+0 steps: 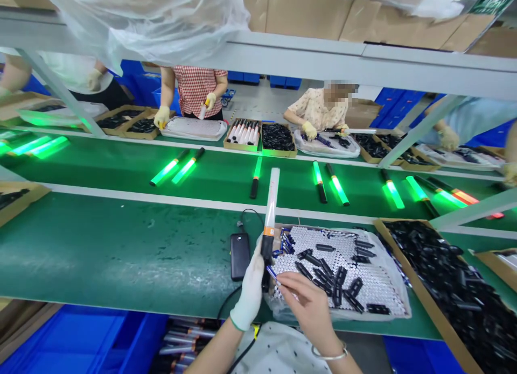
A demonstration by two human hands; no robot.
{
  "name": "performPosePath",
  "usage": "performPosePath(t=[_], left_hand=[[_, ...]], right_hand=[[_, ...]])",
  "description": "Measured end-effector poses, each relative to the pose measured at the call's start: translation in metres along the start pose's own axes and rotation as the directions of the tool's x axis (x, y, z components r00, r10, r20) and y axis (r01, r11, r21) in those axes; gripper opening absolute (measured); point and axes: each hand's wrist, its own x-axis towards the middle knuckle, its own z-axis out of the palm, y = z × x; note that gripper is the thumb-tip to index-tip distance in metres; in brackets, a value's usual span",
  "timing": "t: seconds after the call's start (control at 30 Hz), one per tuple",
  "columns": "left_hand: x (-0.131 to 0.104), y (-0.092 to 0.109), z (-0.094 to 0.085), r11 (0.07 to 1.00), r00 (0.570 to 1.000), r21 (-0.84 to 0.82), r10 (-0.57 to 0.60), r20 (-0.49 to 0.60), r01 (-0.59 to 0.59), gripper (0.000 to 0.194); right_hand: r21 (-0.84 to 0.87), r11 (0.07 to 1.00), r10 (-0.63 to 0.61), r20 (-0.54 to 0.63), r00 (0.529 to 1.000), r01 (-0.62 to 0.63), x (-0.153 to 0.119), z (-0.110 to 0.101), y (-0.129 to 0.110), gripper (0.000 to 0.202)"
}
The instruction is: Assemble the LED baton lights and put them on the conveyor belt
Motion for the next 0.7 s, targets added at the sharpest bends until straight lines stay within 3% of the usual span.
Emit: performPosePath(t=[0.17, 0.3, 0.4, 0.53, 0.63, 0.7], left_hand=[[0.004, -0.004, 0.007, 1.0, 1.0, 0.0, 0.012, 0.018, -0.012, 0.069], [0.003, 0.001, 0.013, 1.0, 0.999, -0.009, -0.024, 0.03, 0.024, 0.074], [-0.001, -0.002, 0.014, 0.997, 0.997, -0.016, -0.078, 0.021, 0.078, 0.073], [-0.006, -0.012, 0.011, 0.968, 0.98, -0.164, -0.176, 0.092, 0.189, 0.07], [-0.006, -0.016, 0.007, 0.949, 0.976, -0.231, -0.213, 0.039, 0.217, 0.073], [-0.004, -0.018, 0.002, 0.944, 0.966, -0.206, -0.259, 0.017, 0.257, 0.078]], right_hand=[[-0.226, 0.95, -0.204, 0.075, 0.976, 0.216, 0.008, 0.002, -0.004, 0.022], [-0.34, 0.901, -0.253, 0.093, 0.963, 0.27, 0.016, 0.007, -0.007, 0.021], [-0.357, 0.912, -0.184, 0.086, 0.979, 0.203, 0.018, 0.012, -0.008, 0.021], [-0.234, 0.971, -0.044, 0.03, 0.999, 0.05, 0.015, 0.017, 0.0, 0.018], [-0.164, 0.981, 0.101, -0.013, 0.995, -0.102, 0.016, 0.013, 0.02, 0.018], [-0.207, 0.968, 0.144, -0.01, 0.99, -0.143, 0.026, 0.003, 0.04, 0.023]])
